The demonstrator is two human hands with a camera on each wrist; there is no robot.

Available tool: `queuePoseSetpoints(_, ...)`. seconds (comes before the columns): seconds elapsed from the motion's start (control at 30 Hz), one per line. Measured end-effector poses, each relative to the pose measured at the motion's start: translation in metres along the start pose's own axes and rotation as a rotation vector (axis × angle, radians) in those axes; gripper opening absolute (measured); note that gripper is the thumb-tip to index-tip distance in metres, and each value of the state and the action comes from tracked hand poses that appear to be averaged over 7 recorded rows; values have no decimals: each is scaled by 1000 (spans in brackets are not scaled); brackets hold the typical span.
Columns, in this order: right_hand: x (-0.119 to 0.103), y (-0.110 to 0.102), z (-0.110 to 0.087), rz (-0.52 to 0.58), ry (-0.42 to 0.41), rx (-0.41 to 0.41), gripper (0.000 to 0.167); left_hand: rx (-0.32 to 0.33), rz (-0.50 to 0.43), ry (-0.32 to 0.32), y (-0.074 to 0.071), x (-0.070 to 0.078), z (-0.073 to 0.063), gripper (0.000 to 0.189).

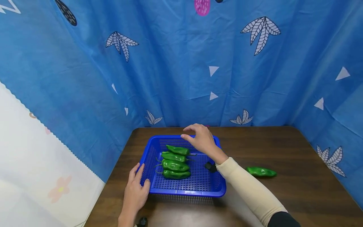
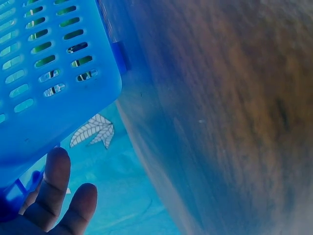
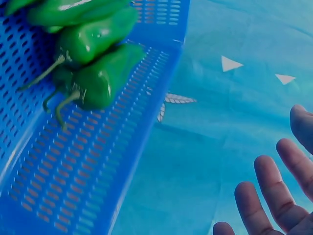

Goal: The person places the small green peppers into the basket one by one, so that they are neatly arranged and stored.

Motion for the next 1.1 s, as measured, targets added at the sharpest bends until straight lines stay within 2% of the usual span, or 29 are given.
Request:
queuePoseSetpoints(0.23, 5, -21, -16, -11, -10, 45, 29, 12, 8, 6, 0, -3, -2, 61)
queuePoseSetpoints(0.53, 14, -54, -41, -29, -27, 144, 30, -12, 14, -10, 3, -5, -5, 60)
queuePoseSetpoints(0.87, 41, -91, -72, -62, 5, 251, 28, 1, 6, -3, 3, -4, -1, 60)
queuePoseSetpoints(1.1, 69, -113, -96, 5, 84, 326, 31, 8, 7, 8, 3, -1, 1, 60)
Point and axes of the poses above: each hand's wrist, its own z-axis towards the middle knuckle, its own y-axis out of the palm, x = y × z, the point moved 10 cm from there along z, towards the middle knuckle, and after that the axes turned 12 degrees about -x, right-handed, at the moved point
